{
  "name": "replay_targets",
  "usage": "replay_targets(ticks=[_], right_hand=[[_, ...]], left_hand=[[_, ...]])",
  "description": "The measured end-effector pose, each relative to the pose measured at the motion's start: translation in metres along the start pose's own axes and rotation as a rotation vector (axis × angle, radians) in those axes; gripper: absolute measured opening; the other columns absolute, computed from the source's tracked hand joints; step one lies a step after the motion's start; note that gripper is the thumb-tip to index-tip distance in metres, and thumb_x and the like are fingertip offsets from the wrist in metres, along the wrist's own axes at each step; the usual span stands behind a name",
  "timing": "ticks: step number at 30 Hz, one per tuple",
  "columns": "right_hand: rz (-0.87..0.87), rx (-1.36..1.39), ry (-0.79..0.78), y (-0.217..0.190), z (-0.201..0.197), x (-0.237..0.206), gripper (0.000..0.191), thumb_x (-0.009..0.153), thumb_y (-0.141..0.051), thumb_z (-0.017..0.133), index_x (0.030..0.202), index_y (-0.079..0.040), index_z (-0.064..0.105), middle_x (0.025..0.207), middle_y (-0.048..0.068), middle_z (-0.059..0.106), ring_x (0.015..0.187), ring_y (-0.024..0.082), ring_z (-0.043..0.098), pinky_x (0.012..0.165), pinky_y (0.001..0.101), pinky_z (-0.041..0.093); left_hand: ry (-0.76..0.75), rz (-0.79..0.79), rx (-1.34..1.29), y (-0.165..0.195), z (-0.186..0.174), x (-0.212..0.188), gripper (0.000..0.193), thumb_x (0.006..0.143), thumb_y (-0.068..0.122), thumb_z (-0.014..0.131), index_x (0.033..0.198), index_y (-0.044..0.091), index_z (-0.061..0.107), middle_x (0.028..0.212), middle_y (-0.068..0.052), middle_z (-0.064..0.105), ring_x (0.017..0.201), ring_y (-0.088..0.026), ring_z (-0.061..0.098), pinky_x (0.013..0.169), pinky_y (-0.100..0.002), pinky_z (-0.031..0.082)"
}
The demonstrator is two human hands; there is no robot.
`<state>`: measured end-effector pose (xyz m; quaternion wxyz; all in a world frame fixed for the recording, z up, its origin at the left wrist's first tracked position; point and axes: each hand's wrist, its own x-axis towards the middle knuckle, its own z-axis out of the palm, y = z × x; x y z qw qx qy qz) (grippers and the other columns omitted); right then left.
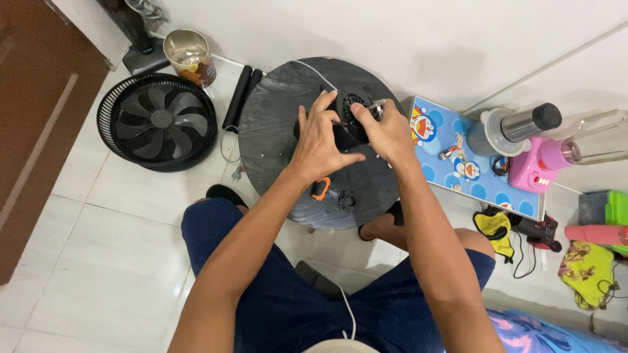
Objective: The person sits at a small round table and services an electric fan motor assembly. They use a screwdriver to loosen parts, handle the motor housing and fan cage, reposition components, and tighten screws while working through the disassembled fan parts.
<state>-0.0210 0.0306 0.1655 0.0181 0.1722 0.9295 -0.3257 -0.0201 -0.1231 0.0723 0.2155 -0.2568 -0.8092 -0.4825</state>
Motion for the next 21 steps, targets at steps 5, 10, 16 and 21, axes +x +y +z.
replay_targets(ticks=[5,10,16,21], right_hand=[[-0.008,-0.050,-0.001,0.006,-0.002,0.004,0.070,0.086,-0.061,0.060,0.111,0.004,0.067,0.088,0.024,0.073,0.080,0.033,0.075,0.076,0.0430,0.054],[-0.069,-0.013,0.028,0.020,-0.002,0.011,0.068,0.090,-0.058,0.060,0.118,0.003,0.070,0.097,0.025,0.074,0.093,0.033,0.073,0.084,0.0406,0.053],[0.017,0.134,-0.002,0.026,-0.001,0.010,0.068,0.086,-0.055,0.064,0.125,0.001,0.066,0.103,0.019,0.075,0.092,0.025,0.075,0.077,0.0359,0.057],[0.079,0.237,-0.041,0.027,-0.001,0.007,0.066,0.084,-0.052,0.067,0.124,0.000,0.065,0.099,0.014,0.074,0.080,0.021,0.072,0.065,0.0339,0.057]], left_hand=[[0.053,0.084,-0.070,-0.016,0.015,-0.003,0.086,0.062,0.031,0.102,0.117,0.010,0.038,0.155,-0.020,0.039,0.141,-0.042,0.043,0.118,-0.056,0.036],[0.060,0.176,-0.041,-0.016,0.017,-0.001,0.083,0.064,0.027,0.101,0.117,0.010,0.039,0.157,-0.019,0.038,0.142,-0.041,0.043,0.115,-0.055,0.036],[0.026,0.186,-0.024,-0.012,0.013,0.001,0.079,0.067,0.028,0.100,0.115,0.011,0.039,0.158,-0.019,0.037,0.145,-0.041,0.041,0.114,-0.057,0.034],[-0.051,0.161,-0.008,-0.010,0.009,0.000,0.075,0.066,0.028,0.099,0.113,0.010,0.044,0.158,-0.020,0.037,0.145,-0.042,0.040,0.114,-0.056,0.033]])
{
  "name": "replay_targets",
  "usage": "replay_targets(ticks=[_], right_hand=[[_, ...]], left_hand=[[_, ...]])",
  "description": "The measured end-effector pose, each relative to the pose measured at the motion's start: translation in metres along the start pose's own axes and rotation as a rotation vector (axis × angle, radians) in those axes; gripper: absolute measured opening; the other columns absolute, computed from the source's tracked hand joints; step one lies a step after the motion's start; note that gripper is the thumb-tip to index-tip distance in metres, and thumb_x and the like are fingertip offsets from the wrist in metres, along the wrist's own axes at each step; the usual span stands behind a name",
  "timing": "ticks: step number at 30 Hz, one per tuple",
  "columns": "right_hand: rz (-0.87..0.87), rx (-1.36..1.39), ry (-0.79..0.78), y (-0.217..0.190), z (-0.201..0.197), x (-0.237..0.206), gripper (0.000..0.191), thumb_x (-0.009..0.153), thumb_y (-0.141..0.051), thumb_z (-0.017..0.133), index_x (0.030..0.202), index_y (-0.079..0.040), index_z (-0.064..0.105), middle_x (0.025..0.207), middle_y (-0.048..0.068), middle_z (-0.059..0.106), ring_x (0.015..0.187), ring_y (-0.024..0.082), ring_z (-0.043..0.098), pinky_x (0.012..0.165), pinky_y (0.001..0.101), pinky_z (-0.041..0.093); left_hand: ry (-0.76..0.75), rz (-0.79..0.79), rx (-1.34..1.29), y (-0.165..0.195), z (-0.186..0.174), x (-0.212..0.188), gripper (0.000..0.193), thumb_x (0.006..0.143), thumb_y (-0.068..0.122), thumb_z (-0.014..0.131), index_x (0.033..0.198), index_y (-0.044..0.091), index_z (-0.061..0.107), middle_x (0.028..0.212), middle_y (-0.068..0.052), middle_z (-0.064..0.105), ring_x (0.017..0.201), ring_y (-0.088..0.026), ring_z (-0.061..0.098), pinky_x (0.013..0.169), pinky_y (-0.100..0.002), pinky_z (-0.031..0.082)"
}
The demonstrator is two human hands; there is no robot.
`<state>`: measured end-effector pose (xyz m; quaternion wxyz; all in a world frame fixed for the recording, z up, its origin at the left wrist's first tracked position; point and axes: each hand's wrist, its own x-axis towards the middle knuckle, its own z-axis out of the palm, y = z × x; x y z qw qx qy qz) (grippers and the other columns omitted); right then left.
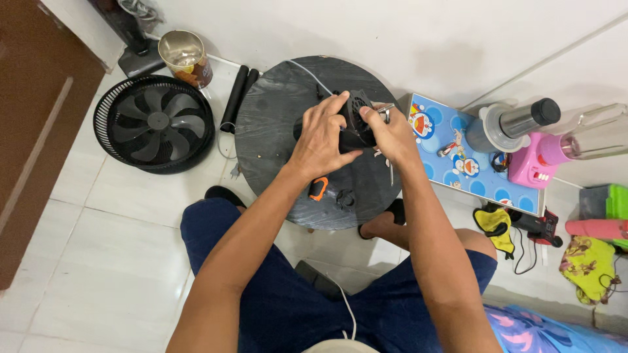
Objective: The person sits at a small round table and services an electric fan motor assembly. They use a screwdriver to loosen parts, handle the motor housing and fan cage, reposition components, and tighten screws while working through the disassembled fan parts.
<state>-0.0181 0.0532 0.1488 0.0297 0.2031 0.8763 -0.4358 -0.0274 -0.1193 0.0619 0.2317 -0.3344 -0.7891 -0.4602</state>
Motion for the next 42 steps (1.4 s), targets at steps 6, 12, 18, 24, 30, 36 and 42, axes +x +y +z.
replay_targets(ticks=[6,12,18,24,30,36,42], right_hand=[[-0.056,0.138,-0.053,0.011,0.004,-0.001,0.062,0.088,-0.052,0.067,0.121,0.000,0.065,0.092,0.008,0.067,0.069,0.015,0.062,0.055,0.0295,0.050],[-0.158,0.219,-0.154,0.021,-0.008,-0.003,0.054,0.094,-0.048,0.066,0.125,-0.004,0.065,0.085,0.004,0.062,0.068,0.012,0.053,0.058,0.0266,0.042],[-0.655,0.095,-0.102,0.019,-0.018,-0.004,0.055,0.096,-0.047,0.071,0.135,-0.008,0.069,0.116,0.005,0.063,0.091,0.013,0.060,0.076,0.0265,0.049],[-0.877,0.058,-0.148,0.010,-0.021,-0.016,0.094,0.071,-0.056,0.085,0.147,-0.009,0.054,0.136,0.012,0.058,0.098,0.022,0.061,0.079,0.0321,0.052],[-0.922,-0.119,-0.085,0.016,-0.014,-0.014,0.089,0.079,-0.055,0.085,0.149,-0.011,0.054,0.146,0.017,0.060,0.122,0.035,0.066,0.097,0.0409,0.058],[-0.863,-0.056,-0.193,0.039,-0.003,0.003,0.098,0.077,-0.067,0.078,0.151,-0.007,0.052,0.131,0.018,0.069,0.120,0.036,0.067,0.100,0.0427,0.053],[-0.883,0.022,-0.270,0.050,0.002,0.013,0.110,0.078,-0.087,0.059,0.147,-0.001,0.056,0.118,0.020,0.069,0.110,0.033,0.069,0.096,0.0394,0.051]], left_hand=[[-0.004,-0.035,-0.054,0.002,-0.010,0.000,0.077,0.064,0.029,0.099,0.113,0.008,0.043,0.158,-0.021,0.038,0.142,-0.042,0.044,0.113,-0.055,0.035],[0.034,-0.141,-0.091,0.010,-0.036,0.006,0.089,0.062,0.029,0.100,0.123,0.005,0.040,0.152,-0.022,0.043,0.131,-0.040,0.049,0.108,-0.049,0.041],[-0.038,-0.406,-0.229,0.023,-0.063,0.013,0.109,0.059,0.027,0.097,0.145,0.002,0.036,0.126,-0.018,0.050,0.115,-0.031,0.054,0.101,-0.042,0.049],[-0.026,-0.402,-0.386,0.015,-0.067,0.009,0.087,0.067,0.025,0.095,0.122,0.005,0.031,0.146,-0.020,0.053,0.128,-0.030,0.056,0.111,-0.042,0.046],[-0.027,-0.432,-0.454,0.002,-0.067,0.008,0.082,0.070,0.025,0.094,0.116,0.008,0.028,0.149,-0.022,0.053,0.133,-0.030,0.055,0.116,-0.042,0.044],[-0.103,-0.465,-0.485,0.006,-0.070,0.011,0.078,0.071,0.027,0.090,0.113,0.009,0.027,0.143,-0.020,0.058,0.126,-0.028,0.058,0.113,-0.041,0.046],[-0.164,-0.414,-0.480,0.013,-0.073,0.016,0.076,0.071,0.026,0.089,0.113,0.010,0.028,0.142,-0.020,0.059,0.128,-0.029,0.058,0.114,-0.043,0.044]])
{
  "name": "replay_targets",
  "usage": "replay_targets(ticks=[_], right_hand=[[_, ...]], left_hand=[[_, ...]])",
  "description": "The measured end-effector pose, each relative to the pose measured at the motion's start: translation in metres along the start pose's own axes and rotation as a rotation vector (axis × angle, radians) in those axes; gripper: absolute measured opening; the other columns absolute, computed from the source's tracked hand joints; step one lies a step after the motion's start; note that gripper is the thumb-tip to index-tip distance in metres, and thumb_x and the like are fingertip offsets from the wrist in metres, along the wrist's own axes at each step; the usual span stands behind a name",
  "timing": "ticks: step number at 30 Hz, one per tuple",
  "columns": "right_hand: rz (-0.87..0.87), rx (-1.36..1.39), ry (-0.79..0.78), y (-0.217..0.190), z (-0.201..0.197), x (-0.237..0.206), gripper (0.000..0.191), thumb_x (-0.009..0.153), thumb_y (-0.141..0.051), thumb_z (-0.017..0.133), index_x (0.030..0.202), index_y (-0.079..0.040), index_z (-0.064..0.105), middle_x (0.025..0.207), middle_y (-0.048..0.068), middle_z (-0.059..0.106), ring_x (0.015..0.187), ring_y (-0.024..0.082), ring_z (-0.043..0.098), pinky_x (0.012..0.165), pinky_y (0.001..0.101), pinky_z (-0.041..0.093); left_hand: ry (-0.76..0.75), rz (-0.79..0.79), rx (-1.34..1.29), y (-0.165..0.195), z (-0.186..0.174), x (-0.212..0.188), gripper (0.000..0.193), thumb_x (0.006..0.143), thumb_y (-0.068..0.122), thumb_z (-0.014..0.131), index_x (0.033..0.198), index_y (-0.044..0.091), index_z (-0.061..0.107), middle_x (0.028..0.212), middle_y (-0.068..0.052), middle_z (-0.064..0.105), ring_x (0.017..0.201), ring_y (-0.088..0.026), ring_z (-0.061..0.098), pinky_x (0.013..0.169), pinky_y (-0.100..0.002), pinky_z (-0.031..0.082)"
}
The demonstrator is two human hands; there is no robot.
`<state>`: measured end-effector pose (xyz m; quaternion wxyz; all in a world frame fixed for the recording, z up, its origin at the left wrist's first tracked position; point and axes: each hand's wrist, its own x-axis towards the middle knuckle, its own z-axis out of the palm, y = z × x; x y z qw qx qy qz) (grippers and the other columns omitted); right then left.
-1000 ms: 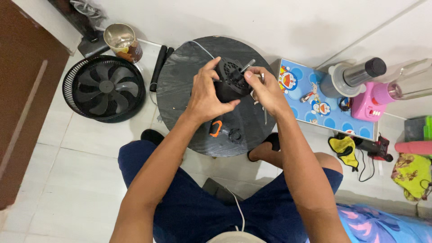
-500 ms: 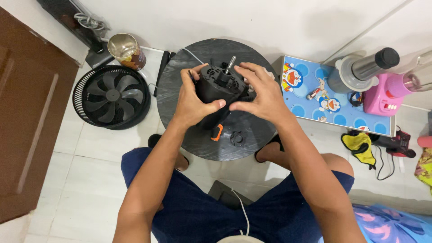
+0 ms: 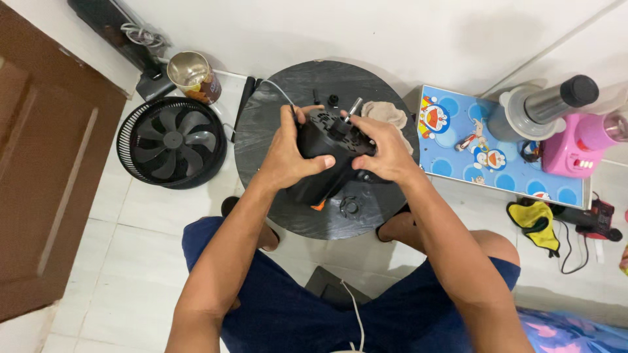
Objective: The person sits at a small round table and services an electric fan motor assembly. They use a screwdriver to loosen parts, handle the motor housing and fan cage, reposition components, and tighten screws while working through the disassembled fan parts.
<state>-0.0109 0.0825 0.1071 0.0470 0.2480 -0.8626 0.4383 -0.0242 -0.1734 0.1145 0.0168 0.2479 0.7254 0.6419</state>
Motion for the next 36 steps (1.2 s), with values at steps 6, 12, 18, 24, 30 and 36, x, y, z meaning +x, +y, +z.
replay_targets(ticks=[6,12,18,24,30,36], right_hand=[[0.028,0.069,-0.028,-0.004,-0.001,-0.003,0.107,0.081,-0.089,0.053,0.145,-0.004,0.057,0.118,0.016,0.070,0.111,0.032,0.071,0.098,0.0380,0.052],[0.047,0.045,-0.215,-0.016,-0.011,-0.006,0.119,0.068,-0.073,0.076,0.159,-0.004,0.041,0.141,0.020,0.060,0.132,0.035,0.057,0.109,0.0451,0.043],[0.146,0.198,-0.284,-0.018,0.005,-0.009,0.130,0.051,-0.051,0.091,0.158,-0.002,0.035,0.144,0.018,0.054,0.137,0.034,0.052,0.112,0.0431,0.040],[0.158,0.342,-0.182,-0.005,0.015,-0.004,0.110,0.064,-0.048,0.082,0.155,-0.001,0.043,0.138,0.014,0.057,0.133,0.029,0.056,0.113,0.0395,0.040],[0.089,0.362,-0.140,0.002,0.015,-0.006,0.102,0.076,-0.060,0.073,0.155,-0.002,0.045,0.138,0.013,0.057,0.132,0.029,0.056,0.113,0.0387,0.041],[0.127,0.316,-0.146,0.001,0.019,-0.008,0.103,0.072,-0.060,0.074,0.153,-0.003,0.047,0.132,0.012,0.059,0.126,0.028,0.058,0.108,0.0384,0.043]], left_hand=[[-0.051,-0.030,0.013,0.004,-0.001,0.007,0.076,0.069,0.028,0.088,0.111,0.009,0.028,0.140,-0.021,0.061,0.123,-0.031,0.060,0.112,-0.042,0.044],[-0.198,-0.103,0.068,0.011,-0.009,0.008,0.076,0.063,0.031,0.087,0.109,0.009,0.031,0.134,-0.020,0.062,0.116,-0.032,0.061,0.107,-0.040,0.046],[-0.293,-0.116,0.071,0.013,-0.013,0.000,0.083,0.064,0.031,0.087,0.123,0.008,0.033,0.133,-0.017,0.055,0.121,-0.030,0.057,0.109,-0.040,0.044],[-0.243,-0.101,0.176,-0.003,-0.002,0.008,0.108,0.051,0.043,0.099,0.128,0.004,0.034,0.118,-0.011,0.045,0.115,-0.027,0.052,0.101,-0.037,0.044],[-0.238,-0.196,0.125,-0.007,-0.002,0.012,0.093,0.056,0.041,0.097,0.118,0.007,0.036,0.118,-0.011,0.050,0.114,-0.025,0.054,0.104,-0.036,0.045],[-0.241,-0.215,0.113,-0.002,-0.005,0.012,0.087,0.056,0.039,0.096,0.110,0.008,0.036,0.118,-0.012,0.054,0.114,-0.025,0.055,0.104,-0.036,0.045]])
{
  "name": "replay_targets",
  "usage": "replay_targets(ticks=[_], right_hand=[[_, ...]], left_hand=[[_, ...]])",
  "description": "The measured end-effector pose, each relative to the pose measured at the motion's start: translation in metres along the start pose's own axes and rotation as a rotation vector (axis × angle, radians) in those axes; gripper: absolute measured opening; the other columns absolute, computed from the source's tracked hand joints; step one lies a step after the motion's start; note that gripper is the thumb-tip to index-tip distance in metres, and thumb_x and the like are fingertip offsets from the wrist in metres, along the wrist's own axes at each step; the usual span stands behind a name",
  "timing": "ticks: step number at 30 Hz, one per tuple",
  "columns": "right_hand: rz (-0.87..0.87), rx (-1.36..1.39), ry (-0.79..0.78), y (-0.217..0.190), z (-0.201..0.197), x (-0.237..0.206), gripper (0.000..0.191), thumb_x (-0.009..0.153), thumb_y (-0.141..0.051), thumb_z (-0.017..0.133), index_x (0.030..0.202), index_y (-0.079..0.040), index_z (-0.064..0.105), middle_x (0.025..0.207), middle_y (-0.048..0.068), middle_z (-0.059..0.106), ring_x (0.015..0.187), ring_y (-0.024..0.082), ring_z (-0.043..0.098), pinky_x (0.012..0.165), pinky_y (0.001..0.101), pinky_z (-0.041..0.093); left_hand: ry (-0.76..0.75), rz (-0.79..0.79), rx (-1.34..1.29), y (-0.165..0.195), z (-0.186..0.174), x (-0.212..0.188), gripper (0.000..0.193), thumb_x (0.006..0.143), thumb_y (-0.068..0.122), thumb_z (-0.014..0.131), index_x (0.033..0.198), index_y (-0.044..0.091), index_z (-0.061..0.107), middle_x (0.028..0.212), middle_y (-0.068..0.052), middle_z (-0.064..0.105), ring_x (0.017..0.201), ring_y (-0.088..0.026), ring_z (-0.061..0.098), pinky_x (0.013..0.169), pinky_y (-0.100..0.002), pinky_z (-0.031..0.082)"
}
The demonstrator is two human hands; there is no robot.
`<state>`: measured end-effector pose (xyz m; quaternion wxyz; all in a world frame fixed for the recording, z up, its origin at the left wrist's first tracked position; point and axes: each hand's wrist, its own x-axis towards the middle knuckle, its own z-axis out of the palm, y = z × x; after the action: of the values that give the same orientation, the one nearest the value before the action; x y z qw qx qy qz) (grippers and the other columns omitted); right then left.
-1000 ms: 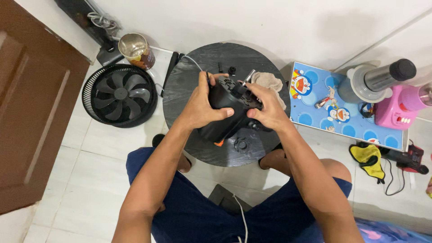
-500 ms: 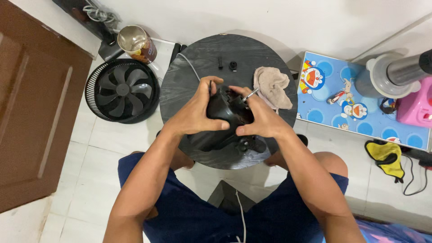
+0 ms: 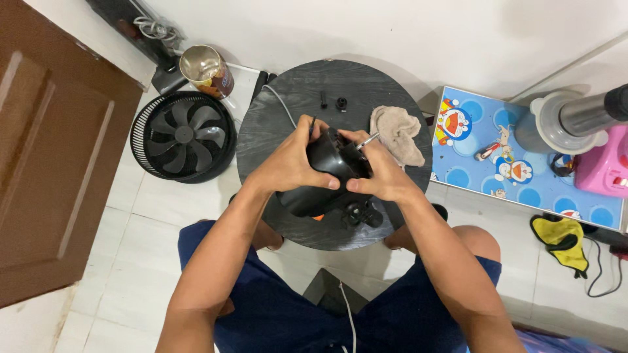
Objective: The person sits at a small round table and services an electric fan motor assembly. They use a screwdriver to loosen parts, handle the motor housing and fan cage, reposition components, and tighten screws while working through the disassembled fan parts.
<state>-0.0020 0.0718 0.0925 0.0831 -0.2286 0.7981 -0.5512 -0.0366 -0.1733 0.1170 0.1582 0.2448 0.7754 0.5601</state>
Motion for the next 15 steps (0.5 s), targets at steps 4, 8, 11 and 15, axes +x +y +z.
replay_targets(ticks=[4,8,11,15], right_hand=[[0.020,0.034,0.012,-0.001,0.001,0.000,0.102,0.073,-0.062,0.074,0.151,-0.002,0.047,0.132,0.012,0.057,0.127,0.028,0.057,0.108,0.0382,0.043],[0.077,0.003,-0.008,-0.003,-0.001,0.000,0.105,0.069,-0.063,0.073,0.151,-0.003,0.050,0.121,0.012,0.058,0.118,0.027,0.059,0.102,0.0373,0.045],[0.055,0.034,-0.008,-0.007,-0.002,-0.002,0.104,0.070,-0.065,0.073,0.151,-0.004,0.049,0.124,0.012,0.058,0.119,0.028,0.059,0.102,0.0382,0.046],[-0.030,-0.091,0.055,-0.017,-0.003,-0.006,0.101,0.073,-0.062,0.075,0.152,-0.005,0.048,0.132,0.014,0.059,0.127,0.031,0.058,0.107,0.0415,0.045]], left_hand=[[-0.005,-0.028,0.004,0.004,-0.004,0.000,0.085,0.055,0.038,0.096,0.109,0.009,0.036,0.122,-0.013,0.056,0.114,-0.025,0.057,0.103,-0.036,0.045],[-0.033,-0.009,-0.013,0.005,-0.006,0.001,0.084,0.055,0.037,0.096,0.108,0.009,0.037,0.122,-0.014,0.057,0.116,-0.024,0.056,0.105,-0.036,0.045],[-0.033,0.017,-0.045,0.002,-0.005,-0.001,0.085,0.055,0.037,0.096,0.108,0.008,0.036,0.123,-0.015,0.057,0.119,-0.024,0.055,0.106,-0.037,0.044],[-0.042,0.042,-0.035,-0.008,-0.001,-0.003,0.090,0.058,0.042,0.096,0.111,0.008,0.033,0.125,-0.016,0.056,0.116,-0.026,0.054,0.106,-0.037,0.044]])
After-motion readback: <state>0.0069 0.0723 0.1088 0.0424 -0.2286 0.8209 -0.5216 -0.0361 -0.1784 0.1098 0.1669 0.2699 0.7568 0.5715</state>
